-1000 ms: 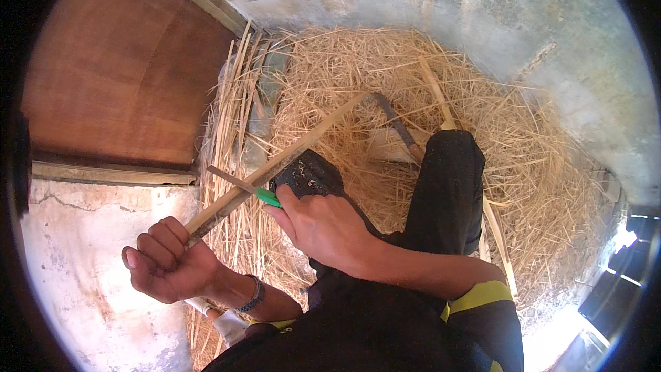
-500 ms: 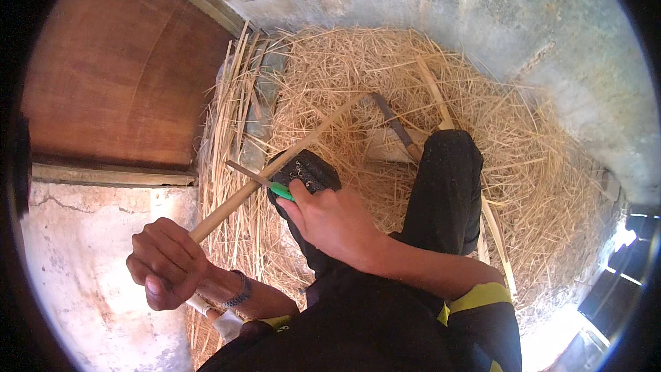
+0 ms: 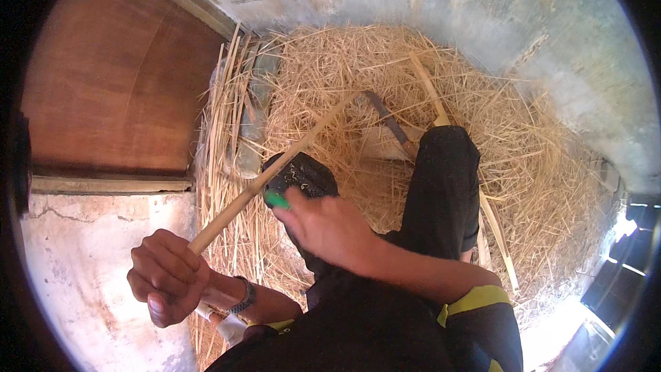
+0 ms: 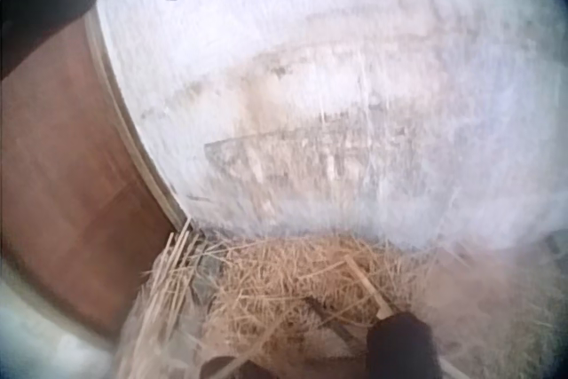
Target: The person sits on a straw-covered floor and uses a green-handled knife to shave thin strips from a long bamboo stick. They hold the stick with their left hand and repeatedly scrape the blade along its length, creating a pile of shavings.
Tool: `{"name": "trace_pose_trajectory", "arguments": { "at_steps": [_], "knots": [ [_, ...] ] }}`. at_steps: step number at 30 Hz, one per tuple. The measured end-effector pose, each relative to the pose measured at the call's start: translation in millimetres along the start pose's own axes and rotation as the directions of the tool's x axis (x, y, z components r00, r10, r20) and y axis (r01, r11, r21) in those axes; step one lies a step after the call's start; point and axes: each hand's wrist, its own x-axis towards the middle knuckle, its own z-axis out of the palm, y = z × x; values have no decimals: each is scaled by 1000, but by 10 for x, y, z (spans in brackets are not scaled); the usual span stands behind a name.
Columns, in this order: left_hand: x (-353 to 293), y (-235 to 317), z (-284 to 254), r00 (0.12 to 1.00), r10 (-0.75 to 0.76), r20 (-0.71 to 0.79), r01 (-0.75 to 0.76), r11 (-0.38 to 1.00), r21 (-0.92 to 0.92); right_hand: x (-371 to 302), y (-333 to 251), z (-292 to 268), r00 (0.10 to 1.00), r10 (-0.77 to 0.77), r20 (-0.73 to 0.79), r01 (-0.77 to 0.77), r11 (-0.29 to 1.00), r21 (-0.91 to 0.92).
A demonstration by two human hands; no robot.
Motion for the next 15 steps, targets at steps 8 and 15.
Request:
{"name": "trace_pose_trajectory", "arguments": {
  "at_steps": [8,15],
  "knots": [
    [-25,-10,-76,998,6,-68,-9,999,-33,30,-103,-37,998,-55,-33,53,996,-72],
    [-29,-22,-73,998,5,-67,-5,1000,-5,37,-9,31,998,16,-58,-22,994,-110]
  ]
}}
